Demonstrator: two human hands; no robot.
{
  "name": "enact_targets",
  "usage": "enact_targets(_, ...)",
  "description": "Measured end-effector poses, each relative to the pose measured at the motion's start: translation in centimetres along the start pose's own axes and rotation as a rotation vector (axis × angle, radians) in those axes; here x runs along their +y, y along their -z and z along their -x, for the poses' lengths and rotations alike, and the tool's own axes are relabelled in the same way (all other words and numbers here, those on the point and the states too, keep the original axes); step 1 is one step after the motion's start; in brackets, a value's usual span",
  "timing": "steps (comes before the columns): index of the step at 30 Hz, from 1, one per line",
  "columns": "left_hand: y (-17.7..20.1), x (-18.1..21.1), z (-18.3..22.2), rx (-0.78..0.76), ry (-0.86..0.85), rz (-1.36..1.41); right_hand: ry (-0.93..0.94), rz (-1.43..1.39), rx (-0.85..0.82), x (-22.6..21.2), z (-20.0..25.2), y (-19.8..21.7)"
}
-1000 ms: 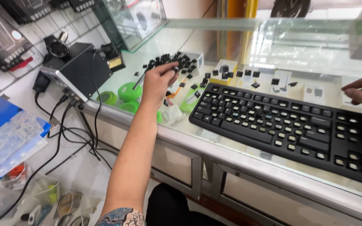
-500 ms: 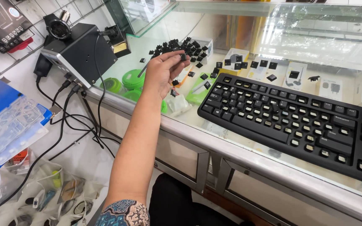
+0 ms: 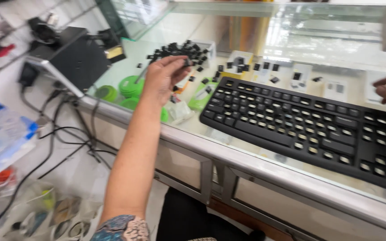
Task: Installing mechanical switches into a keyboard frame
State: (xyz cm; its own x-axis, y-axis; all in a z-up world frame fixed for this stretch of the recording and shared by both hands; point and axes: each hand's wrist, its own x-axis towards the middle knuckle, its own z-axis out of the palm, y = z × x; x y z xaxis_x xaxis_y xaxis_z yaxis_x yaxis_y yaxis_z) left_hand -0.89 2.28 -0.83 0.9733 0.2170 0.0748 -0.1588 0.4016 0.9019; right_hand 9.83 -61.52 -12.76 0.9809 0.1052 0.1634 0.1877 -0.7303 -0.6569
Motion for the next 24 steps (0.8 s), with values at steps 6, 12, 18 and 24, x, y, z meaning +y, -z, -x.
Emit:
enact_targets(6, -2.1, -0.3, 0.7, 0.066, -0.114, -0.311, -0.241, 0.485, -0.079, -21.7, 10.1, 6.0)
enact_targets(12, -1.8, -0.4, 1.7, 0.036, -0.129, -0.496, -0.277, 0.341, -0.131, -24.5, 11.2, 6.1)
enact_targets(18, 0.1, -2.2, -0.9, 0.054, -0.293, -0.730, -0.270, 0.312, -0.156, -23.9, 10.9, 6.1)
enact_targets(24, -3.4, 0.9, 3.9, 0.002, -0.225, -1.079, -0.210, 0.444, -0.117, -20.7, 8.9, 4.7)
